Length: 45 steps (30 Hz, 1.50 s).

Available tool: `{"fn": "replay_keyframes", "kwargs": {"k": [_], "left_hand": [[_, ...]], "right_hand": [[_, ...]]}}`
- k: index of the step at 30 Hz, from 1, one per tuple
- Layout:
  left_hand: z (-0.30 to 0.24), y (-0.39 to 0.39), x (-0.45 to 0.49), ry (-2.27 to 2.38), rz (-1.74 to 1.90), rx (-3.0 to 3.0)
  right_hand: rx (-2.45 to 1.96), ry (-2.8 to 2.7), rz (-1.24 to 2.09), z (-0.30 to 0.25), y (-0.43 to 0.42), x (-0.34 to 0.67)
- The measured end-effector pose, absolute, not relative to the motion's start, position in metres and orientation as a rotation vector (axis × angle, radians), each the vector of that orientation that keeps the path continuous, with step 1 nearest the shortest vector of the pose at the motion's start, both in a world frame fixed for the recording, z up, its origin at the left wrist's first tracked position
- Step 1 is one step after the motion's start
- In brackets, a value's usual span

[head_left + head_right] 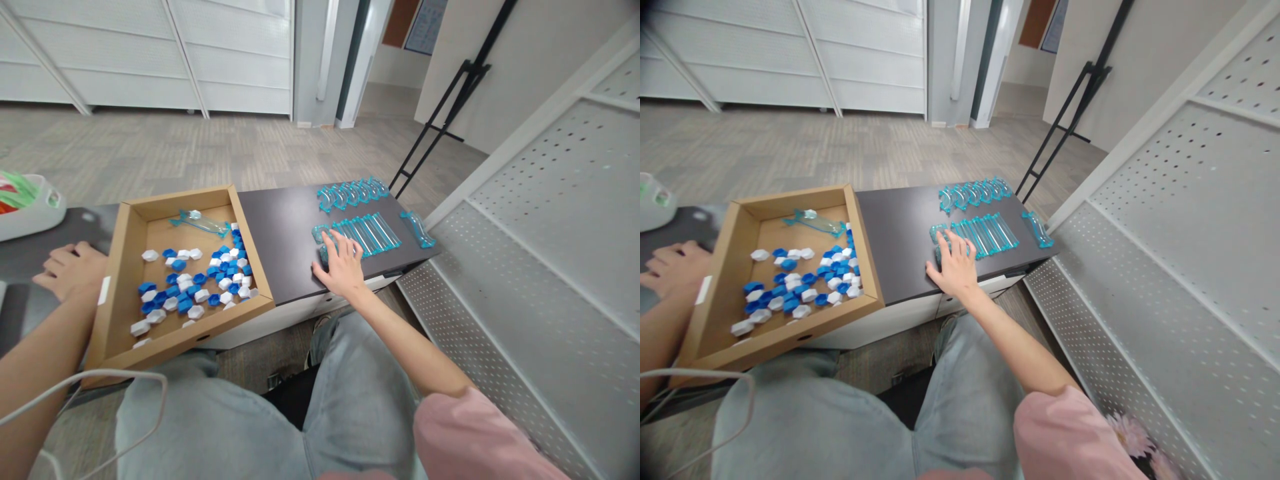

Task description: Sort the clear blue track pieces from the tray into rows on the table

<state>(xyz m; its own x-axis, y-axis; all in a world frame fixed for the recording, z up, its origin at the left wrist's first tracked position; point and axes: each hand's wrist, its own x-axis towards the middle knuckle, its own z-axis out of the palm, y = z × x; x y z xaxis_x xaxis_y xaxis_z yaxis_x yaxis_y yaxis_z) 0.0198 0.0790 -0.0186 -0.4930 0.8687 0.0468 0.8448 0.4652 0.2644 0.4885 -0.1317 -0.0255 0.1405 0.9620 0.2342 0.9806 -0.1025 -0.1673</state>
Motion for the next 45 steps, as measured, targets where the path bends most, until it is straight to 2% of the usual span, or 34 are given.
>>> {"fn": "replay_keyframes", "kwargs": {"k": [11,16,22,27,33,36,41,43,45], "left_hand": [[-0.012,0.068,0.022,2.496,0.51,1.597],[-0.01,0.061,0.026,2.46,0.573,1.601],[-0.014,0.058,0.025,2.366,0.708,1.658],[-0.018,0.058,0.023,2.338,0.719,1.713],[-0.027,0.064,0.024,2.407,0.766,1.699],[-0.027,0.064,0.027,2.445,0.747,1.697],[-0.019,0.06,0.032,2.494,0.61,1.698],[-0.014,0.058,0.032,2.49,0.566,1.721],[-0.01,0.056,0.032,2.506,0.515,1.705]], "right_hand": [[-2.097,-1.933,-0.135,-0.031,-0.141,0.495],[-1.908,-2.086,-0.082,0.006,-0.129,0.47],[-1.521,-2.494,0.049,0.061,-0.028,0.37],[-1.691,-2.707,-0.049,0.053,0.062,0.307],[-1.726,-2.701,0.045,0.038,0.089,0.291],[-1.611,-2.503,0.328,0.04,0.091,0.296],[-1.164,-1.691,1.251,0.057,0.08,0.323],[-1.003,-1.486,1.393,0.064,0.062,0.34],[-0.97,-1.438,1.389,0.067,0.036,0.362]]}}
